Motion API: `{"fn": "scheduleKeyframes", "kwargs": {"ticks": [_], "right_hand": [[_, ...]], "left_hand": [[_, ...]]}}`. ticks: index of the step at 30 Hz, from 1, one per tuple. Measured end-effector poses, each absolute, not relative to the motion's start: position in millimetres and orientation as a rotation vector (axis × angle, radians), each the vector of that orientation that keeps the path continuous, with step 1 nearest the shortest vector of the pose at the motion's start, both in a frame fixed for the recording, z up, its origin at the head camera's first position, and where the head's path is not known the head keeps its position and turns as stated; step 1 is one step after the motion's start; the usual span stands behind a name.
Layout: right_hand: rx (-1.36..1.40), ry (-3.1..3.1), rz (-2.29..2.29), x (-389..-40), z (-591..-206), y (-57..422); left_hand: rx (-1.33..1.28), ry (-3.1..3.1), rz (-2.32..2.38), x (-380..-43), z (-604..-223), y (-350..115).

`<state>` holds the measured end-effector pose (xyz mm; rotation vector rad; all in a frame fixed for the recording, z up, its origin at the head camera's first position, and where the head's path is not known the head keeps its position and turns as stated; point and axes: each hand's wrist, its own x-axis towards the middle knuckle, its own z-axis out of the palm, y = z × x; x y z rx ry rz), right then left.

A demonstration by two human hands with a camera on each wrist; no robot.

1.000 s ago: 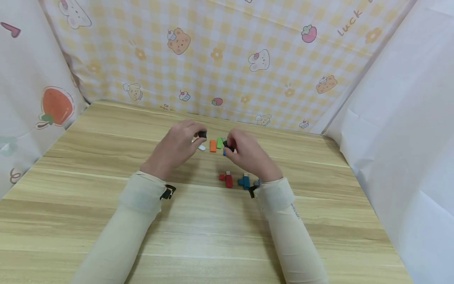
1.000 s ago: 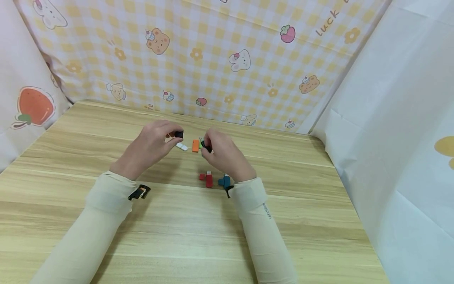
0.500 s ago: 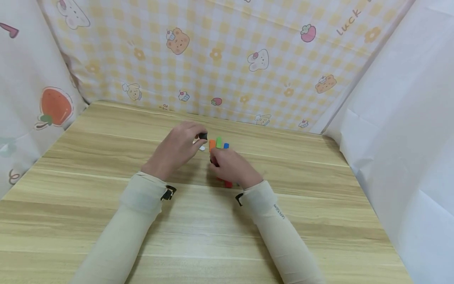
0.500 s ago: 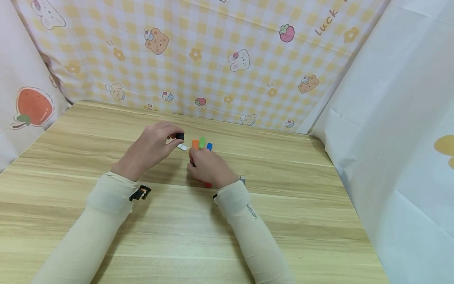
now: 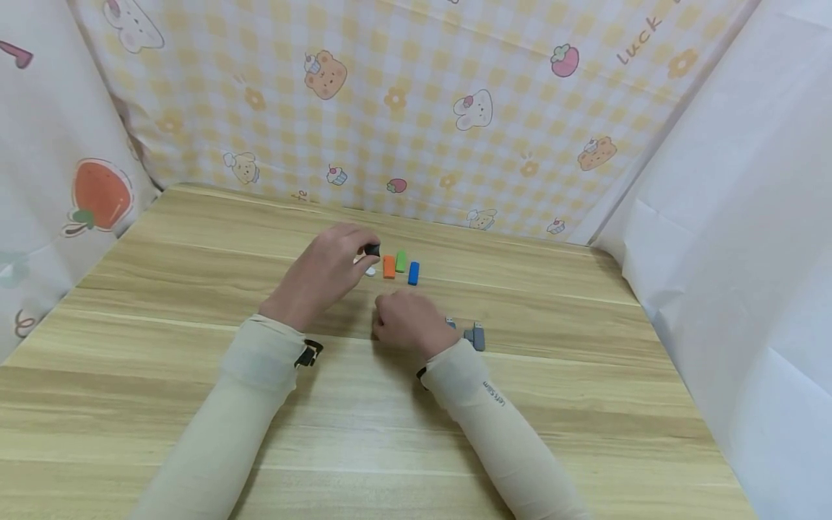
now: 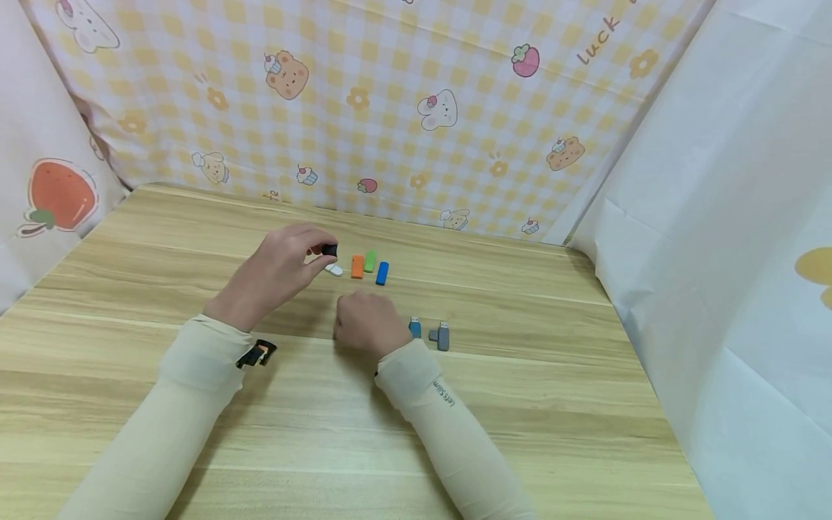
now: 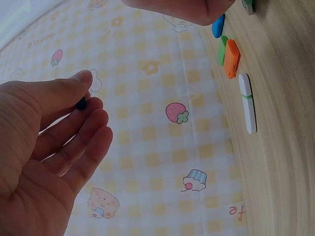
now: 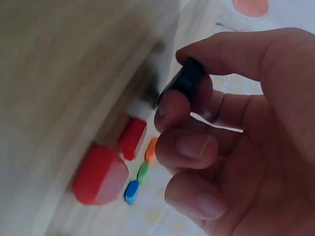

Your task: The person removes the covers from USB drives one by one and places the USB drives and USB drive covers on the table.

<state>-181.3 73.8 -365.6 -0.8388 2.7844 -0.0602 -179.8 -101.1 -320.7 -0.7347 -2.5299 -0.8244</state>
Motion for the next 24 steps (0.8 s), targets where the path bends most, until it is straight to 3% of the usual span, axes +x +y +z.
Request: {"fn": "scheduleKeyframes", "kwargs": {"ticks": [18,24], "right_hand": [[-0.767,2.729,-0.184,-176,-367,67],[-0.783,2.729,-0.2,-204,-417,74]], "left_hand": [[-0.737,-2.563,-0.825,-180,-323,-99],[-0.742,-2.592,-0.82,-180,-322,-99]]}}
